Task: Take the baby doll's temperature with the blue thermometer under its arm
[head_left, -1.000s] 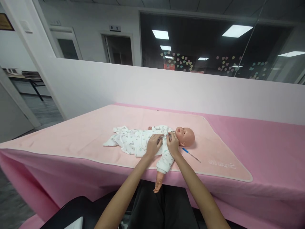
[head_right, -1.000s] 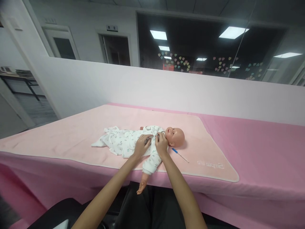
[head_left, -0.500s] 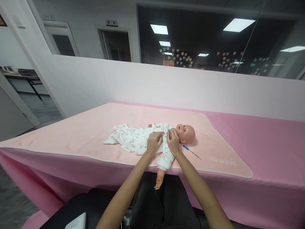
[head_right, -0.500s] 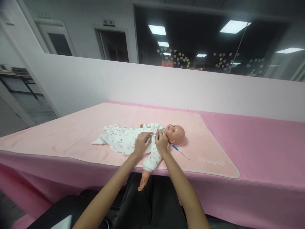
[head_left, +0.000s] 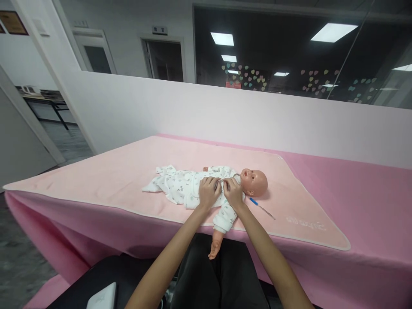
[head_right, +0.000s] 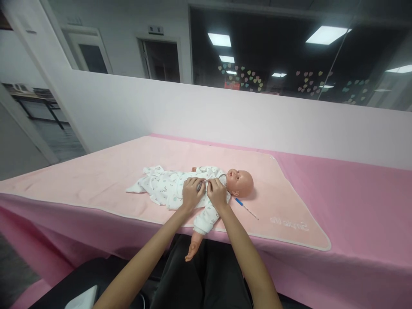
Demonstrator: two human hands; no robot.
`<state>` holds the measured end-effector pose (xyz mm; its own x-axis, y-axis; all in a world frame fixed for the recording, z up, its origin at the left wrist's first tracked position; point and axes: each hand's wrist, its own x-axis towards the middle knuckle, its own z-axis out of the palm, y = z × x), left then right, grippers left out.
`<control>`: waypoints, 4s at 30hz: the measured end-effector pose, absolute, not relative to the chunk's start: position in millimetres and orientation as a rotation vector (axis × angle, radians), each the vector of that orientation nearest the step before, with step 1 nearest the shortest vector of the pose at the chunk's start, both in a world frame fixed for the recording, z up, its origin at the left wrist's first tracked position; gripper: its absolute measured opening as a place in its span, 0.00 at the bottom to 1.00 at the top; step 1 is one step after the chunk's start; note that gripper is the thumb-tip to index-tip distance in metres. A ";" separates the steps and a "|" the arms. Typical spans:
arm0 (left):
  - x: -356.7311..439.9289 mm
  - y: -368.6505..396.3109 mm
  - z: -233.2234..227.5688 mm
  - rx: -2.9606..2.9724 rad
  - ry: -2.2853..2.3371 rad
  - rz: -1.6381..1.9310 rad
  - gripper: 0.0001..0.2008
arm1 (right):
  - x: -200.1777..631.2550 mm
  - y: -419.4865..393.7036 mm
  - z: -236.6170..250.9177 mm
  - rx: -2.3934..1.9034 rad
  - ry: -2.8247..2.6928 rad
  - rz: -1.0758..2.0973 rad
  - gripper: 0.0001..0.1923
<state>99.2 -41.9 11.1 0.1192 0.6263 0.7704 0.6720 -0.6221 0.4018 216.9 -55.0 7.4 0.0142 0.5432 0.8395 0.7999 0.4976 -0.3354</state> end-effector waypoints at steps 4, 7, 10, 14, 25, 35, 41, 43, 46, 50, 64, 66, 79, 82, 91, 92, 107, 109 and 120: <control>99.6 -42.1 11.4 -2.340 -1.355 -1.533 0.09 | 217.0 -53.7 5.8 -1.172 -1.670 -0.297 0.12; 100.0 -42.4 11.4 -2.338 -1.351 -1.505 0.09 | 217.2 -53.1 4.9 -1.175 -1.665 -0.297 0.12; 99.9 -43.2 11.4 -2.328 -1.341 -1.500 0.09 | 217.6 -53.7 4.5 -1.175 -1.684 -0.292 0.12; 99.3 -44.7 11.9 -2.325 -1.320 -1.505 0.10 | 217.8 -53.9 3.3 -1.184 -1.676 -0.311 0.11; 99.0 -46.4 11.8 -2.309 -1.332 -1.495 0.12 | 218.2 -52.8 -2.0 -1.225 -1.719 -0.284 0.12; 99.1 -45.4 10.7 -2.296 -1.298 -1.512 0.11 | 218.8 -50.9 -0.4 -1.198 -1.686 -0.306 0.11; 99.6 -44.4 11.1 -2.302 -1.296 -1.501 0.11 | 218.5 -53.2 2.3 -1.200 -1.678 -0.292 0.10; 99.6 -44.9 11.4 -2.314 -1.296 -1.500 0.11 | 218.5 -55.1 4.6 -1.201 -1.692 -0.285 0.11; 99.4 -45.6 11.6 -2.339 -1.290 -1.495 0.11 | 218.1 -56.8 7.1 -1.207 -1.692 -0.264 0.11; 98.6 -45.2 11.8 -2.338 -1.289 -1.503 0.11 | 217.5 -56.0 6.3 -1.224 -1.677 -0.260 0.10; 98.6 -44.8 13.0 -2.342 -1.285 -1.479 0.09 | 219.1 -54.0 3.9 -1.254 -1.702 -0.247 0.09; 99.1 -45.1 13.5 -2.338 -1.295 -1.482 0.09 | 219.6 -54.5 4.3 -1.249 -1.713 -0.244 0.09; 99.7 -45.2 12.2 -2.362 -1.317 -1.469 0.08 | 218.8 -58.4 8.8 -1.214 -1.680 -0.253 0.10; 99.7 -44.6 11.4 -2.363 -1.313 -1.482 0.08 | 219.2 -57.6 8.4 -1.221 -1.687 -0.265 0.10; 98.9 -45.2 11.5 -2.356 -1.303 -1.479 0.09 | 218.3 -57.1 8.0 -1.245 -1.688 -0.256 0.10; 98.9 -45.3 11.7 -2.352 -1.304 -1.487 0.09 | 218.1 -57.3 8.1 -1.246 -1.692 -0.257 0.10; 94.8 -43.8 8.8 -2.297 -1.313 -1.722 0.12 | 216.1 -59.8 7.4 -1.220 -1.852 -0.368 0.11; 94.3 -43.1 8.3 -2.289 -1.302 -1.754 0.12 | 215.4 -59.4 8.1 -1.250 -1.877 -0.390 0.10; 92.7 -41.5 5.4 -2.315 -1.346 -1.828 0.15 | 214.0 -62.0 12.1 -1.254 -1.904 -0.388 0.07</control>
<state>92.7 -41.5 5.4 0.0222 0.6480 0.7613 0.5343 -0.6514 0.5388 214.0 -62.0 12.1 -0.1831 0.6246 0.7591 0.8719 0.4600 -0.1682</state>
